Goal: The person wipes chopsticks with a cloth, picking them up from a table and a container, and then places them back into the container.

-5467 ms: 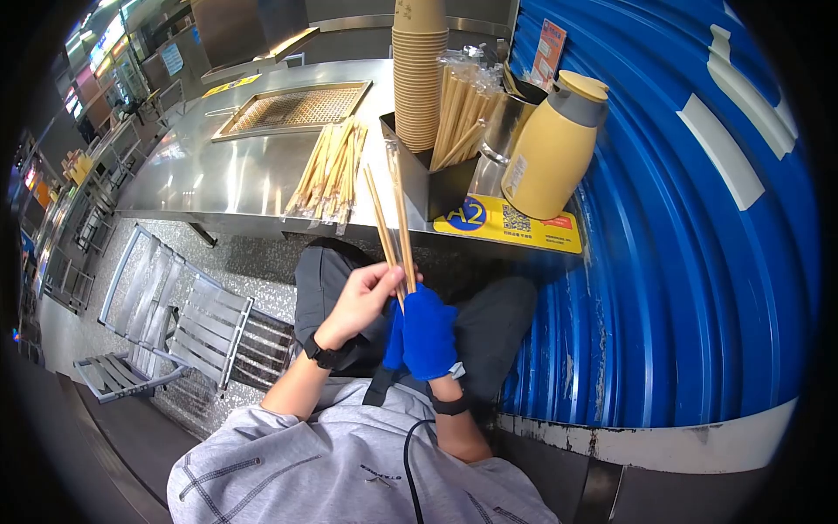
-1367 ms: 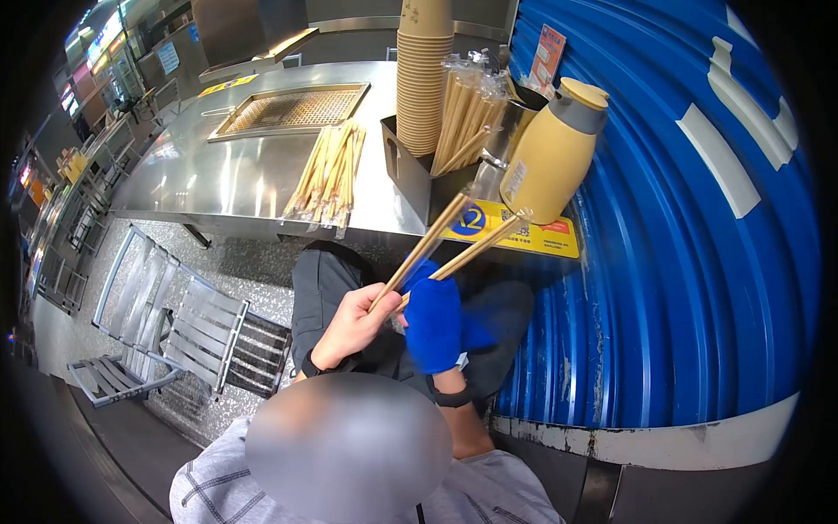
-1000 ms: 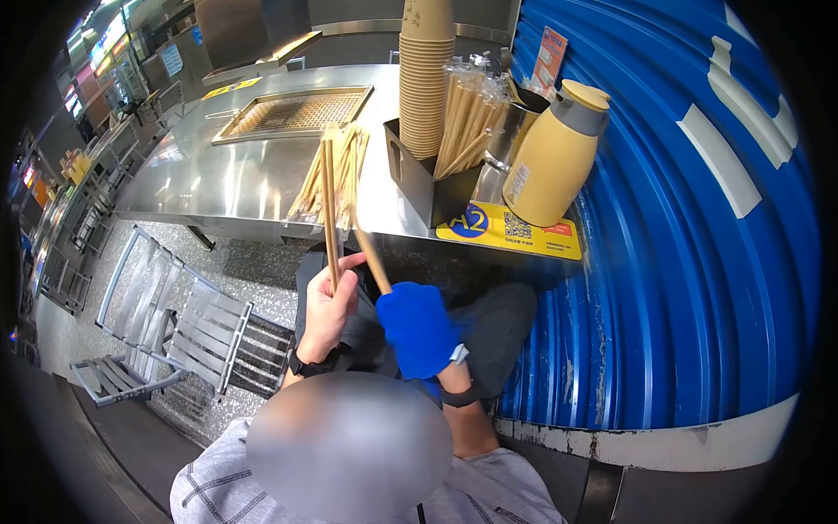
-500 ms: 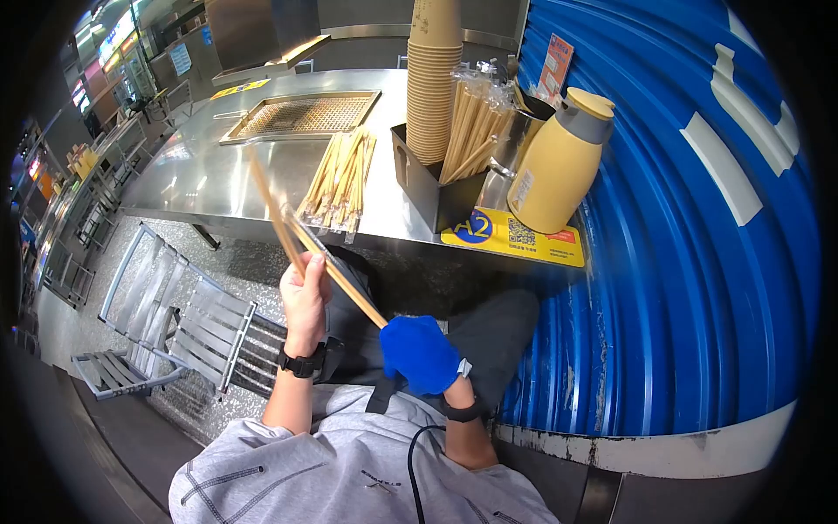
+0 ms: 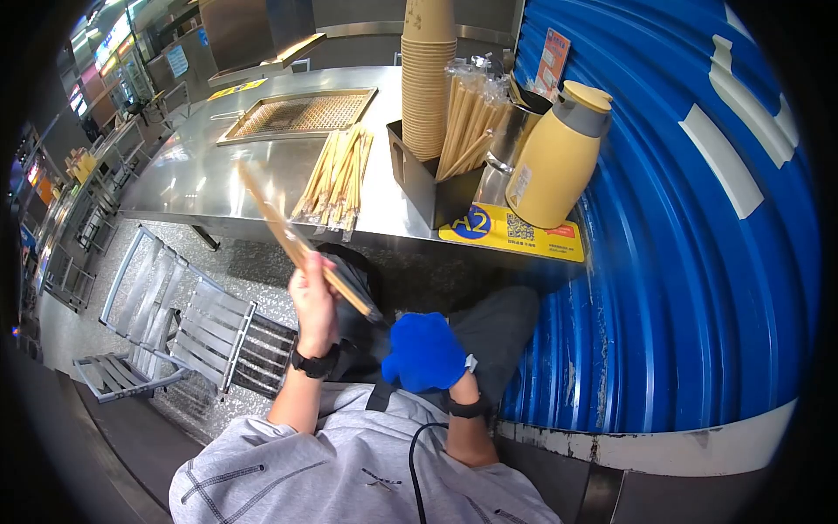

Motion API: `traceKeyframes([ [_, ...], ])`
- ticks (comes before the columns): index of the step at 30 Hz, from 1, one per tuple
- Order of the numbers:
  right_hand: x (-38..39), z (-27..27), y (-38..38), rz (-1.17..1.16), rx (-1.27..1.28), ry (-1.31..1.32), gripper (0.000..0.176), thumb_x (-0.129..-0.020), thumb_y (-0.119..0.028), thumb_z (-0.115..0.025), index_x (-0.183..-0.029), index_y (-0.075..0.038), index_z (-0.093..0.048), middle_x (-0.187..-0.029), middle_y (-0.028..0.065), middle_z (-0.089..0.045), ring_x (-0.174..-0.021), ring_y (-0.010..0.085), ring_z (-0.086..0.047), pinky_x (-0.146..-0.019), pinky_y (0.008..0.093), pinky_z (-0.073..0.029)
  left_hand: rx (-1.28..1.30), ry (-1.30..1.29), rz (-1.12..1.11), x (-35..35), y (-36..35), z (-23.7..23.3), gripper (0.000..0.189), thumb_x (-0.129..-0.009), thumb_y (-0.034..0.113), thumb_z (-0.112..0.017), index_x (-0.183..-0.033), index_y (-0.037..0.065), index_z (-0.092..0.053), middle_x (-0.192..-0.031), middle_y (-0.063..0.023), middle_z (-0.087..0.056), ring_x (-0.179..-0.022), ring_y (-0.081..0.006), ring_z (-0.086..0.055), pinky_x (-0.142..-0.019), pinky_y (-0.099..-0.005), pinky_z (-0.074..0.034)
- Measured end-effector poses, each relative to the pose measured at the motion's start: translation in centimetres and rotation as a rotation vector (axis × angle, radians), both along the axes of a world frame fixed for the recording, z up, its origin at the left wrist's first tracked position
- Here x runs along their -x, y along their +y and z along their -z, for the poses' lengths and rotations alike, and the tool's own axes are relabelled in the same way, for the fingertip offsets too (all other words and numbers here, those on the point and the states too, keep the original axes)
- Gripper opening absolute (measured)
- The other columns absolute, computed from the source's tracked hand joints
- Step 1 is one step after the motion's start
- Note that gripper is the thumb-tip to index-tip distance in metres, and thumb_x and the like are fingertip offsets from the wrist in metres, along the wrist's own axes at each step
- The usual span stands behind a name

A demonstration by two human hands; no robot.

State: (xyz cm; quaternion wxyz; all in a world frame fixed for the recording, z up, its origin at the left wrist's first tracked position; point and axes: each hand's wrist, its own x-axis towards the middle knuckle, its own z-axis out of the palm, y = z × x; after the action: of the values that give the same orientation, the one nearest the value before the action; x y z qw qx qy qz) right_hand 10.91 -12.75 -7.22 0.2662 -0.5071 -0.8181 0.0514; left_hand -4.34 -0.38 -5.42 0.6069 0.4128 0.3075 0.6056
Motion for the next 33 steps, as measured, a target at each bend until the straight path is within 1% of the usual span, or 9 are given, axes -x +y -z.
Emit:
traceKeyframes([
  [7,-1.1,-2.2,0.8,0.23,-0.171,0.296,0.023,-0.062,-0.02,-0.071,-0.072,-0.01,-0.054,-0.07,0.0076,-0.053,-0.071,0.028,-0.055,-0.059,0.0392,-0.041,-0.044,0.187,0.391,0.0,-0.8,-0.1,0.034,-0.099,0.031,-0.047,-0.083,0.004,-0.059,-0.064,-0.0024,-0.057,-0.055,-0.0074,-0.052,-0.051,-0.0207,-0.039],
  [14,-0.4,-0.4,0.9,0.382,-0.188,0.5,0.03,-0.062,-0.019,-0.076,-0.078,-0.008,-0.053,-0.073,0.0094,-0.054,-0.069,0.0288,-0.056,-0.06,0.0378,-0.043,-0.035,0.198,0.918,-2.9,-3.9,2.2,0.034,-0.1,0.03,-0.046,-0.09,0.001,-0.06,-0.063,0.0035,-0.05,-0.054,-0.0044,-0.043,-0.051,-0.0197,-0.036],
  [18,-0.6,1.8,1.6,0.443,-0.108,1.539,0.013,-0.077,-0.011,-0.066,-0.082,-0.007,-0.055,-0.081,0.0109,-0.059,-0.075,0.0244,-0.059,-0.071,0.0357,-0.049,-0.054,0.254,0.914,-2.3,-3.2,1.4,0.03,-0.099,0.027,-0.049,-0.093,0.001,-0.062,-0.063,0.0057,-0.047,-0.054,-0.0026,-0.039,-0.049,-0.0195,-0.03],
  [22,-2.3,-0.5,1.9,0.509,-0.372,0.199,0.013,-0.091,-0.014,-0.054,-0.093,-0.002,-0.058,-0.087,0.0053,-0.061,-0.085,0.0183,-0.06,-0.083,0.0331,-0.048,-0.055,0.284,0.82,-2.1,-2.9,1.7,0.024,-0.097,0.023,-0.052,-0.086,0.003,-0.06,-0.062,0.0082,-0.043,-0.053,-0.0007,-0.034,-0.047,-0.0197,-0.025],
  [23,-0.2,-1.0,1.7,0.528,-0.23,0.936,0.012,-0.089,-0.011,-0.053,-0.089,-0.002,-0.061,-0.088,0.0088,-0.063,-0.086,0.0217,-0.061,-0.082,0.0327,-0.048,-0.056,0.277,0.799,-2.3,-3.0,1.5,0.024,-0.097,0.022,-0.052,-0.084,0.004,-0.06,-0.062,0.0085,-0.043,-0.053,-0.0006,-0.034,-0.047,-0.0198,-0.025],
  [26,0.6,0.1,1.7,0.501,-0.123,0.829,0.014,-0.09,-0.013,-0.052,-0.089,-0.002,-0.061,-0.086,0.0093,-0.064,-0.086,0.0208,-0.061,-0.079,0.0318,-0.048,-0.032,0.254,0.769,-2.3,-3.3,1.4,0.021,-0.096,0.021,-0.055,-0.082,0.005,-0.059,-0.062,0.0092,-0.043,-0.054,-0.0001,-0.033,-0.047,-0.0198,-0.025],
  [28,0.0,1.4,1.9,0.386,-0.132,1.004,0.013,-0.087,-0.017,-0.061,-0.095,-0.007,-0.057,-0.091,0.0065,-0.061,-0.087,0.0211,-0.061,-0.085,0.0324,-0.049,-0.048,0.297,0.758,-2.1,-3.1,1.2,0.02,-0.094,0.02,-0.057,-0.081,0.005,-0.058,-0.062,0.0095,-0.043,-0.054,0.0002,-0.034,-0.047,-0.0197,-0.025],
  [30,-0.6,1.7,1.7,0.213,-0.024,1.563,0.015,-0.095,-0.022,-0.053,-0.102,-0.009,-0.055,-0.094,0.006,-0.06,-0.088,0.0193,-0.06,-0.084,0.0306,-0.049,-0.102,0.394,0.749,-1.7,-2.6,0.6,0.02,-0.093,0.02,-0.06,-0.08,0.006,-0.059,-0.062,0.0099,-0.043,-0.055,0.0003,-0.034,-0.047,-0.0196,-0.025],
  [33,-2.8,0.6,1.0,0.375,-0.12,1.512,0.022,-0.099,-0.028,-0.045,-0.11,-0.01,-0.052,-0.098,0.0045,-0.058,-0.089,0.0155,-0.057,-0.08,0.0287,-0.049,-0.151,0.442,0.742,-0.7,-1.9,0.0,0.021,-0.092,0.021,-0.061,-0.077,0.006,-0.06,-0.062,0.0109,-0.043,-0.054,0.0006,-0.034,-0.047,-0.0193,-0.026],
])
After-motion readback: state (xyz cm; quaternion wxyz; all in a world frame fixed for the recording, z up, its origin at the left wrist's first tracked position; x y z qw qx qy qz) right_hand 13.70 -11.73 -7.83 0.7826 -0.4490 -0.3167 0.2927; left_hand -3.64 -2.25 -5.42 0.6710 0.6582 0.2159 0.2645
